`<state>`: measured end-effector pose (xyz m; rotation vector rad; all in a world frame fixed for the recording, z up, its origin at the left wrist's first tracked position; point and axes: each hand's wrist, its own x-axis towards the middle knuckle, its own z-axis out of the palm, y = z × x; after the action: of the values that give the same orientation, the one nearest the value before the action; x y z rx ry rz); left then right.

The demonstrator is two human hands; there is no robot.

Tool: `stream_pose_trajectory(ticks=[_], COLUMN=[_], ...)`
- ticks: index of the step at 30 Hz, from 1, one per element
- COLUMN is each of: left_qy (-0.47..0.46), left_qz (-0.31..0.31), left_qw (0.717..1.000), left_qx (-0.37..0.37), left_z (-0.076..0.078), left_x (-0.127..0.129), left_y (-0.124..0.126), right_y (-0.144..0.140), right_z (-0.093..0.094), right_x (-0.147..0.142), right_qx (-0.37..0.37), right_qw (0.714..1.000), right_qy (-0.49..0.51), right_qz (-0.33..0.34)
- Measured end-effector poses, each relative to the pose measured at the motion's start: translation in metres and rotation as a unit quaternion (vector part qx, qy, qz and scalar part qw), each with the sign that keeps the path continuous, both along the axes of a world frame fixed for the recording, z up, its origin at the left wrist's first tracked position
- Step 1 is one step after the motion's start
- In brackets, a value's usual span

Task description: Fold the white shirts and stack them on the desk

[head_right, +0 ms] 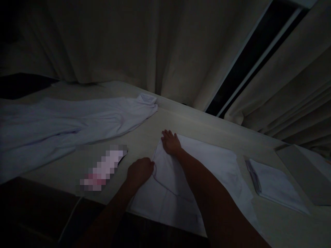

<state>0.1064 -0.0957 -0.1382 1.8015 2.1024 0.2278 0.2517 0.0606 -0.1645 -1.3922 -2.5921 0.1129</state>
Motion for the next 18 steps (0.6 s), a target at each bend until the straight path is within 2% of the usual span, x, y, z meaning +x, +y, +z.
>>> stream_pose_trajectory(ticks=[5,8,10,12,14,16,18], left_qy=[0.000,-0.031,-0.045,-0.055,-0.050,-0.027,-0.004], left_qz=[0.011,0.039,0.051,0.018,-0.060,-0.134,-0.156], left_qw=[1.000,0.999,0.996,0.988,0.972,0.958,0.955], left_qx=[0.011,0.008,0.057,0.145,0.221,0.253,0.254], left_z=[0.001,0.003,0.006,0.009,0.009,0.004,-0.005], left_x=[-0.005,-0.011,-0.009,-0.001,0.014,0.029,0.039], left_y=[0.000,0.001,0.001,0.002,0.004,0.007,0.009], right_y=[0.003,-0.001,-0.009,-0.021,-0.033,-0.042,-0.047], right_z=[0.009,0.020,0.028,0.032,0.034,0.032,0.028], right_x=[-0.004,-0.005,0.000,0.010,0.021,0.031,0.035], right_qx=[-0.026,-0.007,0.009,0.014,0.013,0.012,0.009], right_qw=[1.000,0.999,0.996,0.993,0.994,0.998,1.000], right_qy=[-0.007,0.026,0.060,0.077,0.067,0.040,0.013], right_qz=[-0.002,-0.028,-0.063,-0.086,-0.082,-0.055,-0.022])
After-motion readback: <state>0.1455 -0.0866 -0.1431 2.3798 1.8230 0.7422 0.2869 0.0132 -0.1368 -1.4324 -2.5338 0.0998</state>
